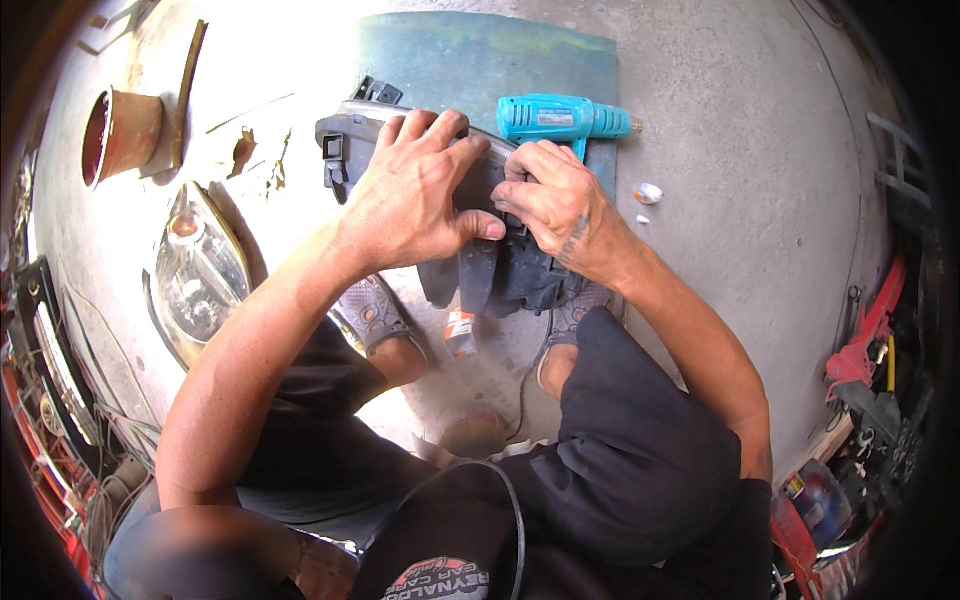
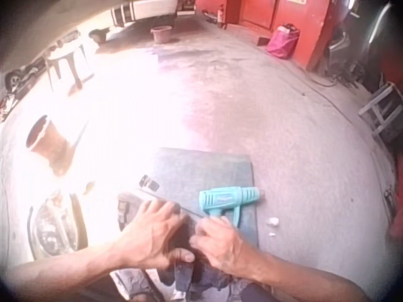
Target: The person sweeps the floor with a broom, then sits on the floor and applies glue to a car headlight using a tube and a screwdriver. The person manipulates the headlight and applies glue to its internal components.
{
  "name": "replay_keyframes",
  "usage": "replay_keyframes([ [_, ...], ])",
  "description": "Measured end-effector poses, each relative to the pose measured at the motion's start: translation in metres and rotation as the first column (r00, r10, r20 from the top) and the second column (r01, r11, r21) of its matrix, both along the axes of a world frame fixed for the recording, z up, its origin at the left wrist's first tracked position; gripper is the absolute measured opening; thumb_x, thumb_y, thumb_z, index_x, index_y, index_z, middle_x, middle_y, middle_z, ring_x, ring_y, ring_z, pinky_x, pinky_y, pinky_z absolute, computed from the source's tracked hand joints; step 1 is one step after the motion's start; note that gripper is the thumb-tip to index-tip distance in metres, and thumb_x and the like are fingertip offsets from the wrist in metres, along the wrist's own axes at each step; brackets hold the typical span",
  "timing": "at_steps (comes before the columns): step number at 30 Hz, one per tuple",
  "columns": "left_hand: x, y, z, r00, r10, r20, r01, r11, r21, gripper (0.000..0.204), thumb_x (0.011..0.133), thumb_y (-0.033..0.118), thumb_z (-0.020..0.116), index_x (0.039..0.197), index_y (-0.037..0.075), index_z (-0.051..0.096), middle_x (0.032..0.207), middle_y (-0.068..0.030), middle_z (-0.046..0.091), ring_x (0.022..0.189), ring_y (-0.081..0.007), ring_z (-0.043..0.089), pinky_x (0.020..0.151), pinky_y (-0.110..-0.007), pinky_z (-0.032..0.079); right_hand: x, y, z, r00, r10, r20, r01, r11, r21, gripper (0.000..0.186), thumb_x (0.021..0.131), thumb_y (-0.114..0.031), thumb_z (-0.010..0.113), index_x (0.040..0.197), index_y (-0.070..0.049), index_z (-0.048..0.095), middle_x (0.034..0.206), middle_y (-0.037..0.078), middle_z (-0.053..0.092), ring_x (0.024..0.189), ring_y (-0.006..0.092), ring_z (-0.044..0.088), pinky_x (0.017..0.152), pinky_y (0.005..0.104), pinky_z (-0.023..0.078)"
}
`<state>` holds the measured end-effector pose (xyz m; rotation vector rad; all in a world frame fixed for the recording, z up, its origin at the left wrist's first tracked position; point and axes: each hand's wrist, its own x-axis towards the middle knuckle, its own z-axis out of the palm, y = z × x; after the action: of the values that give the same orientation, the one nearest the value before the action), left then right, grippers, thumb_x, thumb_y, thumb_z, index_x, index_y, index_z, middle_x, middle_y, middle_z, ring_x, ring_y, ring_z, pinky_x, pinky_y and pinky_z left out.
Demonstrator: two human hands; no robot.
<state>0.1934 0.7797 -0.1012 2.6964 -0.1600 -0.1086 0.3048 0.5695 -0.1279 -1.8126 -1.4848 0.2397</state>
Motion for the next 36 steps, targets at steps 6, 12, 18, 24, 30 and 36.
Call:
replay_keyframes([
  [6,0.000,0.000,0.001,1.000,0.004,-0.008,-0.004,1.000,0.002,0.108,0.079,0.088,0.064,0.138,-0.003,0.062,0.140,-0.0257,0.055,0.130,-0.0445,0.051,0.115,-0.056,0.040,0.000,0.001,0.002,1.000,0.011,0.020,-0.010,1.000,-0.012,0.010,0.082,-0.004,0.070,0.091,0.000,0.075,0.097,0.013,0.062,0.095,0.0313,0.062,0.088,0.0428,0.050],
  [12,0.000,-0.001,0.002,1.000,0.004,-0.014,-0.004,1.000,0.012,0.108,0.079,0.088,0.064,0.138,-0.003,0.062,0.141,-0.0252,0.054,0.130,-0.0441,0.051,0.115,-0.056,0.039,-0.001,0.004,0.000,0.999,0.006,0.033,-0.006,1.000,0.001,0.009,0.082,-0.004,0.071,0.089,0.000,0.074,0.097,0.013,0.062,0.095,0.0311,0.061,0.087,0.0422,0.049],
  [18,0.000,-0.001,0.001,1.000,0.005,0.004,-0.005,1.000,0.011,0.109,0.080,0.088,0.063,0.139,-0.003,0.062,0.141,-0.0244,0.055,0.130,-0.0438,0.051,0.115,-0.055,0.039,-0.001,0.009,0.003,0.996,0.013,0.086,-0.014,1.000,0.013,0.007,0.082,-0.006,0.073,0.086,-0.002,0.071,0.098,0.012,0.061,0.095,0.0302,0.061,0.086,0.0423,0.049],
  [24,0.001,-0.002,0.000,1.000,0.007,0.005,-0.007,1.000,0.007,0.111,0.079,0.088,0.064,0.142,-0.004,0.061,0.141,-0.0246,0.055,0.129,-0.0438,0.051,0.115,-0.055,0.039,0.002,0.012,-0.001,0.993,0.026,0.115,-0.028,1.000,0.015,0.008,0.081,-0.010,0.074,0.083,-0.003,0.070,0.097,0.011,0.060,0.095,0.0291,0.061,0.085,0.0414,0.048],
  [30,0.000,-0.002,0.003,1.000,0.017,0.000,-0.017,1.000,0.007,0.110,0.078,0.085,0.067,0.142,-0.004,0.060,0.141,-0.0246,0.054,0.129,-0.0440,0.051,0.115,-0.055,0.039,0.002,0.014,0.000,0.992,0.046,0.121,-0.044,0.999,-0.022,0.008,0.081,-0.011,0.074,0.082,-0.005,0.069,0.096,0.009,0.060,0.095,0.0285,0.061,0.084,0.0409,0.048],
  [36,0.001,-0.003,0.002,1.000,0.019,-0.013,-0.019,1.000,0.008,0.110,0.079,0.085,0.068,0.142,-0.004,0.060,0.141,-0.0246,0.054,0.129,-0.0443,0.051,0.115,-0.055,0.039,0.003,0.016,0.001,0.992,0.047,0.119,-0.048,0.999,0.002,0.008,0.081,-0.011,0.074,0.082,-0.005,0.070,0.095,0.009,0.061,0.095,0.0284,0.062,0.086,0.0408,0.049],
])
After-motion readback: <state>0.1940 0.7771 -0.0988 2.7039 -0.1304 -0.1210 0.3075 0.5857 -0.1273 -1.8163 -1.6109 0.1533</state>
